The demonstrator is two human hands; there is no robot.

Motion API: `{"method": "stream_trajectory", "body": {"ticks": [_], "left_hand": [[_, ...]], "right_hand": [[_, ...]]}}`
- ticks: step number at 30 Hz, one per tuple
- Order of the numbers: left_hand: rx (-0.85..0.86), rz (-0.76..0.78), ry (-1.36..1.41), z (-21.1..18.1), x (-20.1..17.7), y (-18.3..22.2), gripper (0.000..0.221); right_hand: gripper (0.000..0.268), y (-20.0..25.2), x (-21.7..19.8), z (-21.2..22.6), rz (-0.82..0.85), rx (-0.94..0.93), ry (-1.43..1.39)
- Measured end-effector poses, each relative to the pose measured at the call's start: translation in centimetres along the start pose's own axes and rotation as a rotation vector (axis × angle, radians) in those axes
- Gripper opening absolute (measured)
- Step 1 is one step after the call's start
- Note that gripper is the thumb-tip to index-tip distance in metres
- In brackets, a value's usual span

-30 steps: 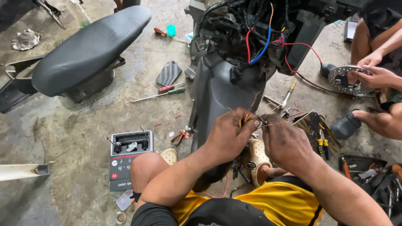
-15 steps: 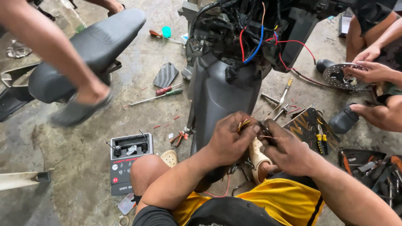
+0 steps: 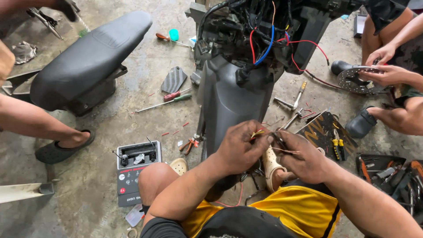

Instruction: Repairing motorcycle electrical wiring by stripping and splicing wires for a new module.

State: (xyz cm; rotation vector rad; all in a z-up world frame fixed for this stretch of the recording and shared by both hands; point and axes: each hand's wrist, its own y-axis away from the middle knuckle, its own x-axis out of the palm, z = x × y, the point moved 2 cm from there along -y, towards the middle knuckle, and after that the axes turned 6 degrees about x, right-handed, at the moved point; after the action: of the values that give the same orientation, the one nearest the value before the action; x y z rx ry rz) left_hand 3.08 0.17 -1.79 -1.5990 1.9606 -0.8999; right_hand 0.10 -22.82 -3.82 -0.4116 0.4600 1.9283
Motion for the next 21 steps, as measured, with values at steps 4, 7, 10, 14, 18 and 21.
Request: {"method": "stream_trajectory", "body": {"ticks": [4,7,10,14,18,21], "left_hand": [[-0.007,0.025,0.018,0.3,0.0,0.5,0.009],[-0.013,0.085,0.039,-0.8,-0.5,-0.1,0.01],[0.024,0.161,0.057,-0.3,-0.9,-0.1,0.016],[-0.008,0.209,0.09,-1.2,-1.3,-1.1,0.018],[0.056,0.13,-0.012,0.3,-0.8,-0.1,0.023],[0.037,0.061,-0.05,0.2,-1.2,-0.3,0.028]], "right_hand": [[0.018,0.0,-0.1,1.3,0.06,-0.037,-0.043],[0.018,0.5,-0.3,2.0,0.138,-0.056,-0.08],[0.023,0.6,-0.5,4.1,0.171,-0.067,-0.103],[0.026,0.9,0.0,3.1,0.198,-0.057,-0.193],[0.021,1.0,-0.2,2.9,0.132,-0.062,-0.229],[0.02,1.3,0.0,1.5,0.061,-0.074,-0.282]]}}
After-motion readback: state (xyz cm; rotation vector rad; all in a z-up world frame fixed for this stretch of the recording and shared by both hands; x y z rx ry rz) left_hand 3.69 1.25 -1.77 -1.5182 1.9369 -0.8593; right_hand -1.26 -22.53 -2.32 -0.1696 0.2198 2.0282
